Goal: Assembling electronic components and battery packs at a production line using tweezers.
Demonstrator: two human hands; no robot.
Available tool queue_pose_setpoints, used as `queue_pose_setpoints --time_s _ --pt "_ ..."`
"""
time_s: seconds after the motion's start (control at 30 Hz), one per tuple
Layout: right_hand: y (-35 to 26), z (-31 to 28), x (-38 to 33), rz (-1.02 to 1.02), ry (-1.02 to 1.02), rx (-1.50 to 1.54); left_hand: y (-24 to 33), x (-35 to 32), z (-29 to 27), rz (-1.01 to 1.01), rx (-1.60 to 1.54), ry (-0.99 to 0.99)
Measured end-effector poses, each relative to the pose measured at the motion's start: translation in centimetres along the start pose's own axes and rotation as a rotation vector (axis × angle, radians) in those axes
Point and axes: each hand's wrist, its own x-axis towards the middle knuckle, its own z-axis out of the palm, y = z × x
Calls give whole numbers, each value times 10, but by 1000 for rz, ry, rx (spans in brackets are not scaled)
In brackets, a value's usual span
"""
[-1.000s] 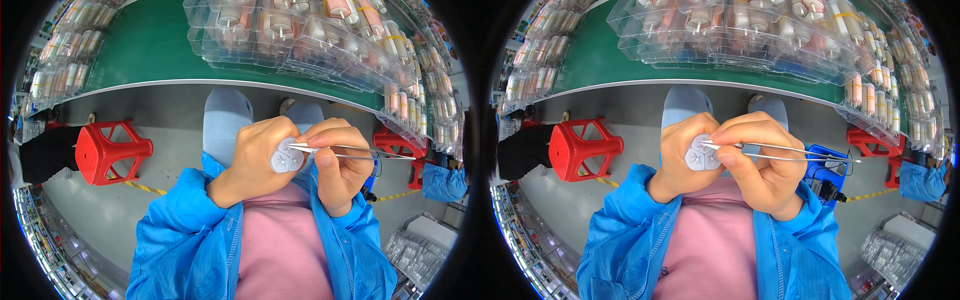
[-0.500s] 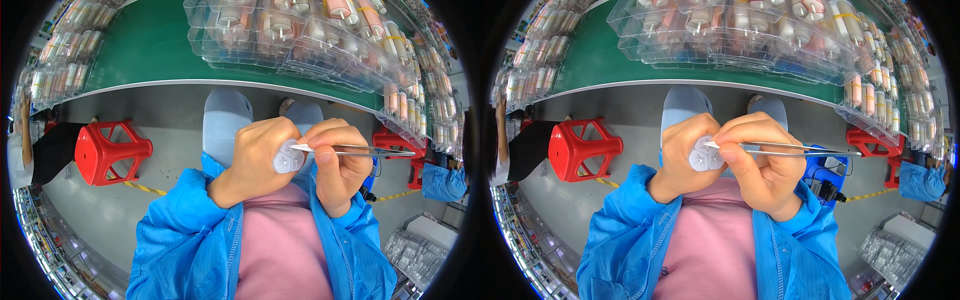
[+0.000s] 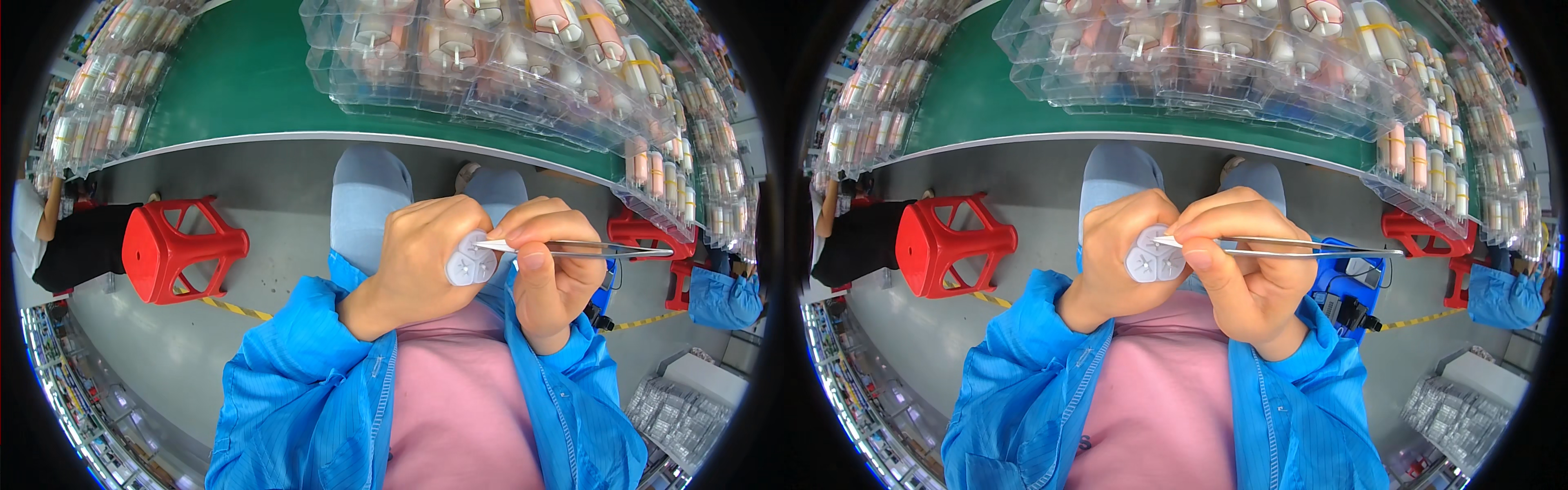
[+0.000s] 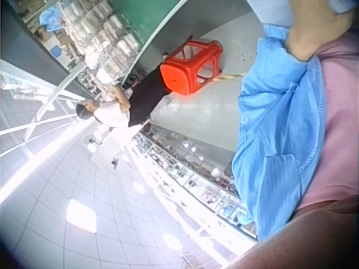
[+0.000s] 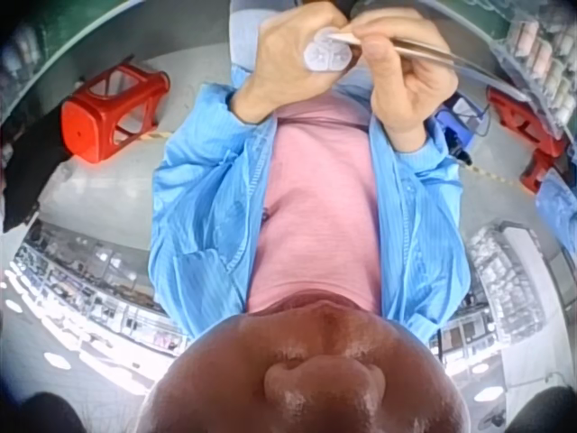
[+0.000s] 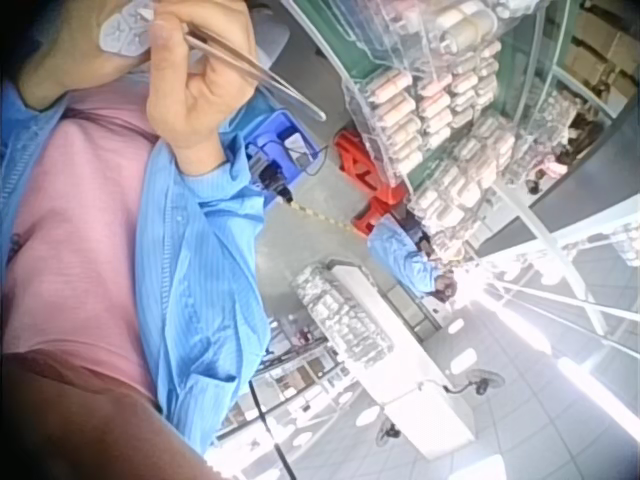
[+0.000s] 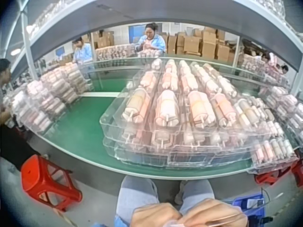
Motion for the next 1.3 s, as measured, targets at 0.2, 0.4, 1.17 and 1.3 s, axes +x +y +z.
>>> queue_pose_setpoints --time_s 0.2,0.4,1.17,1.3 --pt "0 -1 0 4 -8 2 0 -1 0 -41 -51 13" --pt "-1 -2 0 7 3 25 0 3 -1 -5 1 10" --pt "0 -1 1 16 -9 -11 -2 4 -2 -3 53 -6" --pt "-1 -1 1 20 2 -9 -1 5 -2 -5 68 -10"
